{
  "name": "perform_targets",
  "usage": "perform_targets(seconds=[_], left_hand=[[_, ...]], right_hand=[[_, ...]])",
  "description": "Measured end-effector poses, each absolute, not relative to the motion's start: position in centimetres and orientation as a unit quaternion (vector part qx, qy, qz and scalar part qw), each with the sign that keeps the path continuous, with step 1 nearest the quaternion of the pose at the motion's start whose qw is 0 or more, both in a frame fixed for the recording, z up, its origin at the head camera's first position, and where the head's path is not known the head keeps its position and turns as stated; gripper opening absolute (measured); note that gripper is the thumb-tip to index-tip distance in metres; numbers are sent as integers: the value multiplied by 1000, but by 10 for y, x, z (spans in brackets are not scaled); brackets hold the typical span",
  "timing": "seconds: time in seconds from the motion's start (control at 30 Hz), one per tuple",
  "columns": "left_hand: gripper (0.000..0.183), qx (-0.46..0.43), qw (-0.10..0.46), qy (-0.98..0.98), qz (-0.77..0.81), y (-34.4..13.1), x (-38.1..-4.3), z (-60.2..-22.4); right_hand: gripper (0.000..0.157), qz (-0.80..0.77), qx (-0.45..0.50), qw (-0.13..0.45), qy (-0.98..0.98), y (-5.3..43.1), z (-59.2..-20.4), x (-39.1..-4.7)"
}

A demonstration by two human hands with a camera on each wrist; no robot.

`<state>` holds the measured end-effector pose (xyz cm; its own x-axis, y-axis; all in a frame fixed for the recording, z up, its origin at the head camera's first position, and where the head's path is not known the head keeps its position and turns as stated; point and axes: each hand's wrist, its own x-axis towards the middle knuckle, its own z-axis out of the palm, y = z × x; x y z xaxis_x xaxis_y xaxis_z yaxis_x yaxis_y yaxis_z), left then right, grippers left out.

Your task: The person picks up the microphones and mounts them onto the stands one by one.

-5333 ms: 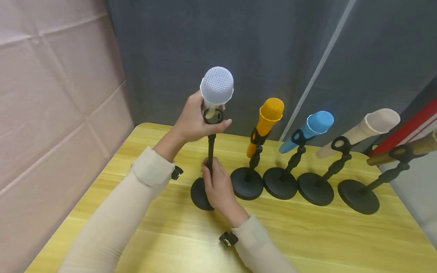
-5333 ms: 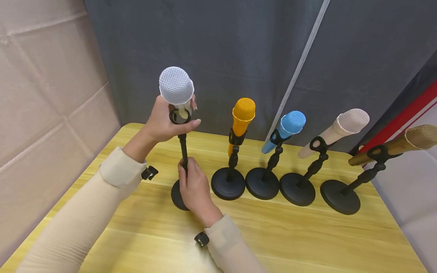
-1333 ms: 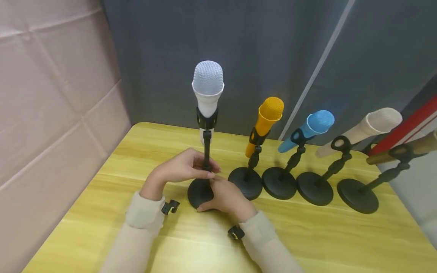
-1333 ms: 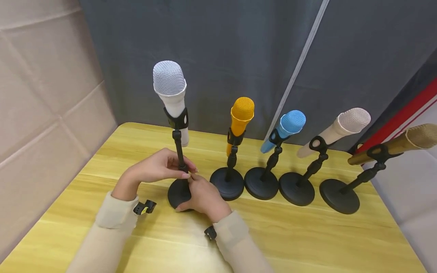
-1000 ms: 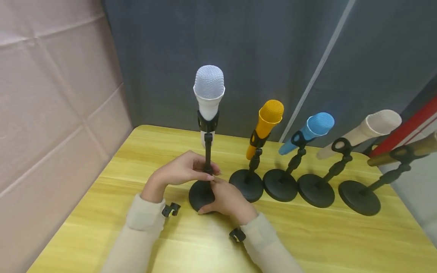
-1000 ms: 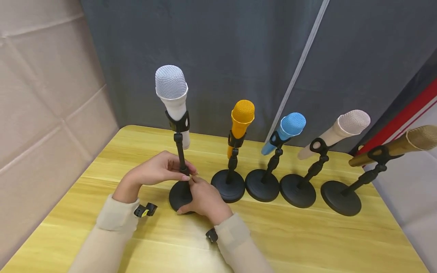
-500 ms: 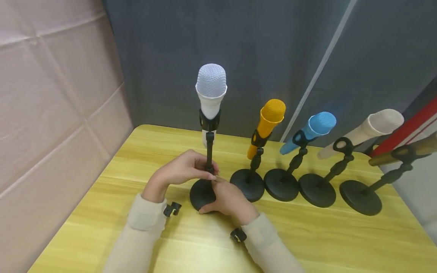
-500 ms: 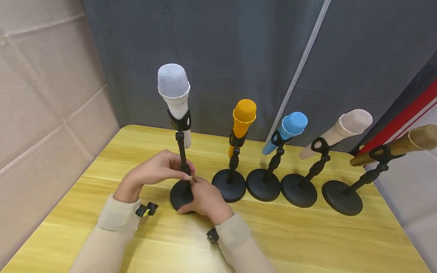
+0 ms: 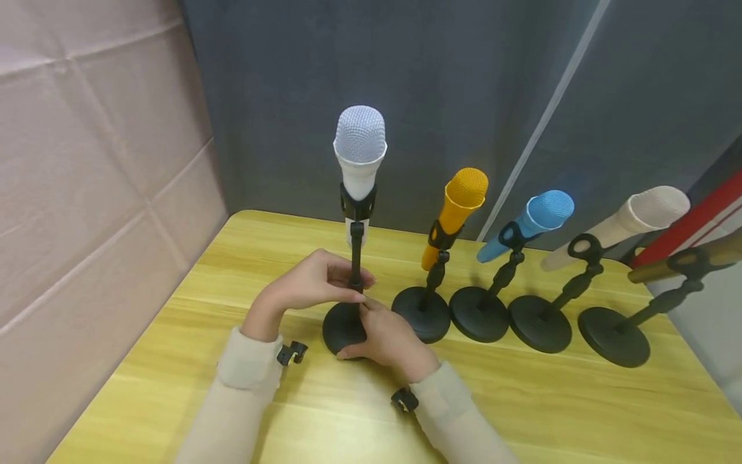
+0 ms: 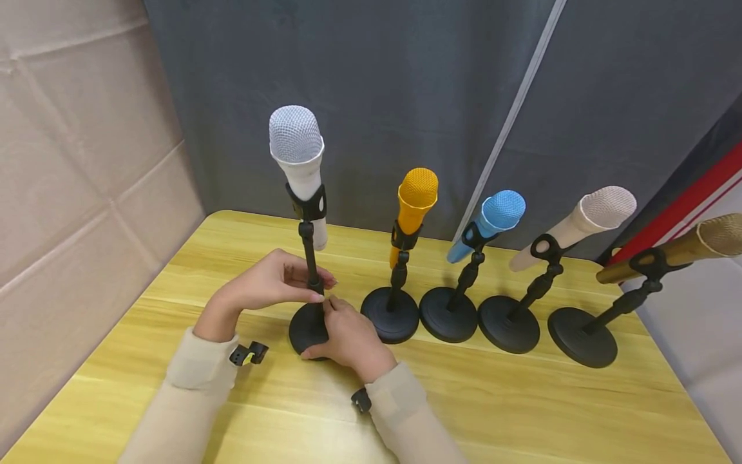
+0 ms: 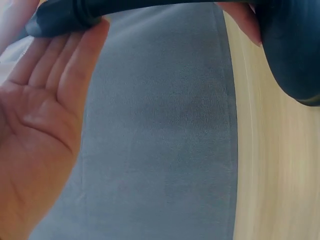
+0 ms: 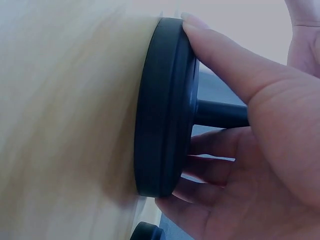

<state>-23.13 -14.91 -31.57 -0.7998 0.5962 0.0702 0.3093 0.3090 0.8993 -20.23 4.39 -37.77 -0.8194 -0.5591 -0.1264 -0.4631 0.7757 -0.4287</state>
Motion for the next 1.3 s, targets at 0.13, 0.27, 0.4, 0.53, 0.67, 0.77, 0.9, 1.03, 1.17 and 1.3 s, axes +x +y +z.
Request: perform_targets(seconds=[0.13,0.27,0.4,0.53,0.67,0.77,0.9,1.03,1.17,1.3], left_hand=[[31,299,149,781,528,-154,-233,-317],[29,295,152,775,538,-155,-234,-318],[27,291,147,777,538,-155,-233,-316],[25,289,144,780,535,-155,-234,-316],[25,278,148,784,536,-155,-235,-316],[25,272,148,787,534,-154,-235,-317],[24,270,140,795,525,-153,-236,-318],[24,265,137,798,524,-152,-236,-319],[24,257,139,799,526,-151,-236,-319],[24,250,139,800,527,-150,-236,-318]], right_hand=[[108,-196,-272,131,933,44,-377,-203],[109,-190,-271,133,934,43,-376,-204],[110,-186,-272,132,935,43,-375,-204],[110,-184,-274,130,935,44,-375,-204],[110,-186,-275,130,934,44,-375,-204],[109,-187,-274,132,934,44,-375,-204],[107,-187,-270,136,935,44,-377,-204],[107,-185,-268,140,935,44,-377,-204],[106,-186,-268,140,935,44,-377,-204],[108,-190,-263,143,935,44,-377,-203]])
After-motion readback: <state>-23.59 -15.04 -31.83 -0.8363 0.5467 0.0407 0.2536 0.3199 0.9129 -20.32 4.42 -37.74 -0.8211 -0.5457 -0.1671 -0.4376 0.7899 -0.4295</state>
